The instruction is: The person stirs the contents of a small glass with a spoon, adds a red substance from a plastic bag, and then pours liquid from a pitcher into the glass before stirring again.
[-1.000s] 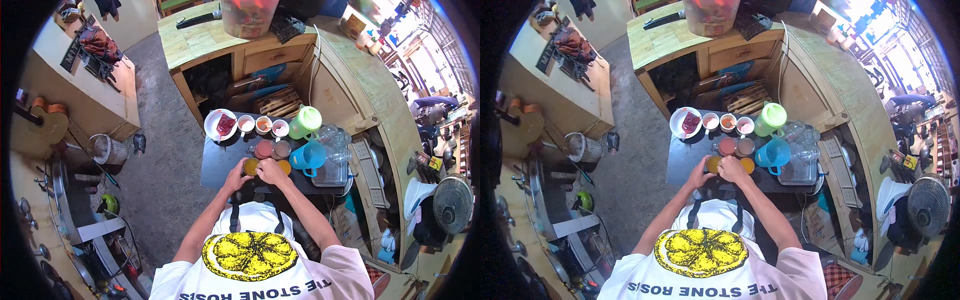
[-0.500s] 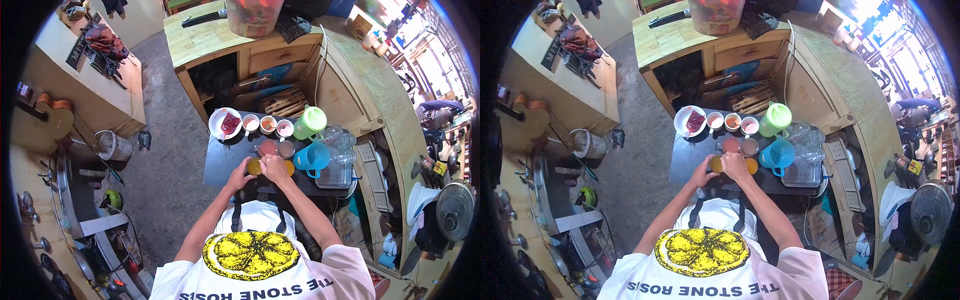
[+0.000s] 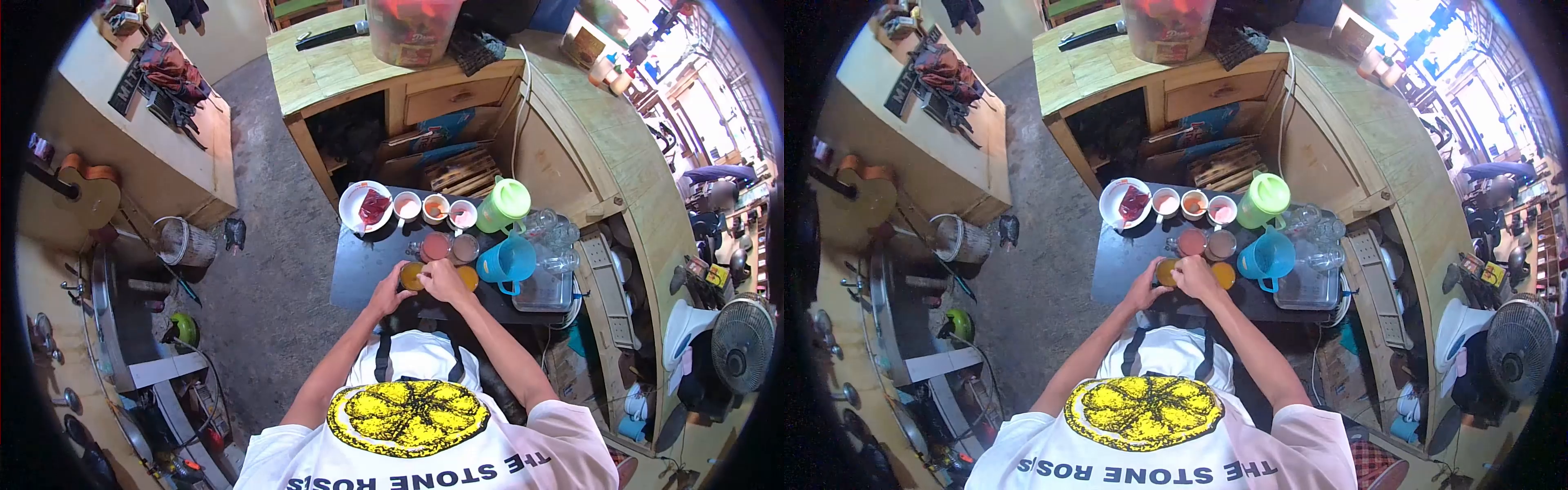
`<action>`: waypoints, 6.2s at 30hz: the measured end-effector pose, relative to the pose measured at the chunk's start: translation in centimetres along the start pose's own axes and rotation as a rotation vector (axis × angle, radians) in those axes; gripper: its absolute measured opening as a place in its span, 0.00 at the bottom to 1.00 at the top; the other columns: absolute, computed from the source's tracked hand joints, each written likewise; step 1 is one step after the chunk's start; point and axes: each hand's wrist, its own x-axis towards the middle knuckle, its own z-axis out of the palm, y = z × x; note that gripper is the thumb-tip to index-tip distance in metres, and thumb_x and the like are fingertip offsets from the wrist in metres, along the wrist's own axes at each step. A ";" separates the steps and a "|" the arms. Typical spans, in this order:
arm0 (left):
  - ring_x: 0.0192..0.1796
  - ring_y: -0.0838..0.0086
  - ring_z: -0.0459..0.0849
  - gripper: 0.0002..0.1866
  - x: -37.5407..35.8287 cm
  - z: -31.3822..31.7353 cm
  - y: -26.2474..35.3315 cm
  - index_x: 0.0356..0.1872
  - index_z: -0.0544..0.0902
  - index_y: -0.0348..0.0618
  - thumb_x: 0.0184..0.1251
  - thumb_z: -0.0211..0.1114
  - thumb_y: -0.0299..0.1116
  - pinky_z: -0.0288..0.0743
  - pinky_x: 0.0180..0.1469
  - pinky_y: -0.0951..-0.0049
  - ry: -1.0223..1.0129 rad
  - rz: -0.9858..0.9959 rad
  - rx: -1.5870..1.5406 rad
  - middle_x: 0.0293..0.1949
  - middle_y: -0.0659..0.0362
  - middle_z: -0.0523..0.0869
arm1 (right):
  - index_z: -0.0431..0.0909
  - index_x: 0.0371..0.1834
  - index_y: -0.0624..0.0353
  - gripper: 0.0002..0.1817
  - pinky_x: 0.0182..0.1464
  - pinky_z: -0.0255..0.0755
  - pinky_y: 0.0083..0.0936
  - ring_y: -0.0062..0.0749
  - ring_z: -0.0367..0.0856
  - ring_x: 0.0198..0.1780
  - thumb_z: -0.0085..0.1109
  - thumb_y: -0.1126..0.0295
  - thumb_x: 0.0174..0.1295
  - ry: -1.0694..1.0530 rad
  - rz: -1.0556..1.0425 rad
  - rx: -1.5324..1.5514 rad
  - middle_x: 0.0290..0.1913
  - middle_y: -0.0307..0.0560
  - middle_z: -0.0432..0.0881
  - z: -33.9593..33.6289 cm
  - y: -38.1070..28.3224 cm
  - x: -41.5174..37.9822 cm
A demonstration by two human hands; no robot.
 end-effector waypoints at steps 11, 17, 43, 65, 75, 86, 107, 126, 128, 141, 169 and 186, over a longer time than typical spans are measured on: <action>0.66 0.47 0.77 0.43 0.1 -0.2 0.4 0.71 0.62 0.48 0.56 0.77 0.34 0.73 0.63 0.56 0.004 0.008 -0.014 0.62 0.46 0.79 | 0.85 0.24 0.66 0.10 0.40 0.78 0.48 0.58 0.85 0.31 0.63 0.68 0.54 0.041 -0.019 -0.012 0.26 0.63 0.83 0.1 0.0 -0.2; 0.66 0.47 0.76 0.43 -0.1 0.0 0.4 0.71 0.62 0.49 0.55 0.77 0.33 0.73 0.64 0.56 -0.003 -0.021 -0.026 0.62 0.47 0.79 | 0.85 0.25 0.67 0.10 0.40 0.77 0.48 0.59 0.84 0.31 0.63 0.70 0.53 -0.016 0.041 -0.219 0.25 0.65 0.82 -0.8 -0.4 -0.2; 0.66 0.46 0.75 0.42 -0.4 -0.1 0.6 0.71 0.61 0.49 0.57 0.76 0.35 0.73 0.63 0.54 0.013 0.011 0.028 0.64 0.47 0.78 | 0.86 0.23 0.63 0.11 0.44 0.71 0.43 0.54 0.82 0.31 0.65 0.66 0.53 0.171 -0.035 -0.208 0.24 0.60 0.83 -1.3 -0.9 0.3; 0.68 0.46 0.73 0.44 -0.2 -0.1 -0.7 0.73 0.60 0.47 0.57 0.75 0.38 0.72 0.65 0.54 0.018 0.052 0.056 0.67 0.46 0.75 | 0.86 0.22 0.61 0.10 0.44 0.69 0.44 0.53 0.83 0.30 0.65 0.66 0.55 0.080 -0.078 -0.405 0.23 0.58 0.83 -1.6 -1.9 0.5; 0.68 0.47 0.74 0.45 -0.1 -0.2 -0.2 0.73 0.60 0.47 0.57 0.75 0.40 0.72 0.65 0.54 -0.018 0.026 0.025 0.67 0.47 0.75 | 0.86 0.22 0.62 0.11 0.43 0.72 0.48 0.54 0.84 0.30 0.65 0.65 0.53 0.041 -0.050 -0.396 0.23 0.58 0.83 -1.2 -1.3 0.6; 0.68 0.46 0.74 0.44 -0.2 -0.3 0.3 0.73 0.60 0.48 0.58 0.75 0.38 0.72 0.65 0.54 -0.017 -0.014 0.036 0.66 0.47 0.76 | 0.87 0.24 0.61 0.11 0.42 0.73 0.47 0.55 0.83 0.28 0.65 0.64 0.54 -0.039 0.006 -0.430 0.24 0.60 0.83 -1.2 -0.9 0.0; 0.67 0.46 0.74 0.44 -0.2 -0.2 -0.1 0.73 0.60 0.46 0.58 0.75 0.38 0.72 0.65 0.54 0.002 0.028 0.035 0.67 0.45 0.75 | 0.84 0.21 0.64 0.11 0.40 0.71 0.47 0.55 0.81 0.28 0.65 0.67 0.52 -0.136 -0.163 -0.393 0.23 0.59 0.82 -1.6 -0.9 0.1; 0.67 0.47 0.74 0.44 -0.3 -0.3 0.1 0.73 0.60 0.47 0.57 0.75 0.39 0.73 0.64 0.55 0.001 0.022 0.025 0.66 0.47 0.76 | 0.85 0.22 0.63 0.12 0.40 0.76 0.47 0.57 0.83 0.30 0.64 0.65 0.55 -0.119 -0.066 -0.334 0.25 0.60 0.83 -1.6 -0.6 0.2; 0.67 0.47 0.75 0.43 -0.2 -0.3 0.1 0.73 0.60 0.47 0.58 0.74 0.39 0.73 0.64 0.54 0.001 0.025 0.021 0.66 0.47 0.76 | 0.85 0.23 0.63 0.12 0.41 0.77 0.48 0.58 0.84 0.31 0.64 0.65 0.55 -0.166 -0.063 -0.175 0.25 0.60 0.83 -1.7 -0.6 0.4; 0.65 0.45 0.75 0.42 -0.1 -0.3 -0.2 0.72 0.61 0.47 0.59 0.74 0.40 0.74 0.63 0.53 0.010 0.041 0.038 0.64 0.46 0.78 | 0.87 0.27 0.63 0.09 0.41 0.77 0.48 0.57 0.84 0.33 0.63 0.68 0.55 0.004 -0.124 -0.205 0.27 0.61 0.84 -1.4 -0.8 0.9; 0.66 0.45 0.74 0.44 0.0 -0.3 -0.3 0.73 0.59 0.47 0.58 0.74 0.41 0.73 0.64 0.53 -0.006 0.011 0.032 0.65 0.46 0.77 | 0.83 0.21 0.65 0.12 0.37 0.75 0.49 0.57 0.83 0.30 0.63 0.67 0.55 0.024 -0.206 -0.287 0.24 0.62 0.82 -1.2 -0.8 0.8; 0.65 0.46 0.76 0.42 -0.2 0.0 -0.3 0.71 0.62 0.46 0.57 0.75 0.37 0.73 0.63 0.55 0.041 0.037 0.047 0.64 0.46 0.78 | 0.85 0.22 0.63 0.11 0.39 0.76 0.50 0.58 0.83 0.30 0.64 0.67 0.55 -0.183 -0.185 -0.184 0.24 0.61 0.83 -2.7 -1.3 0.9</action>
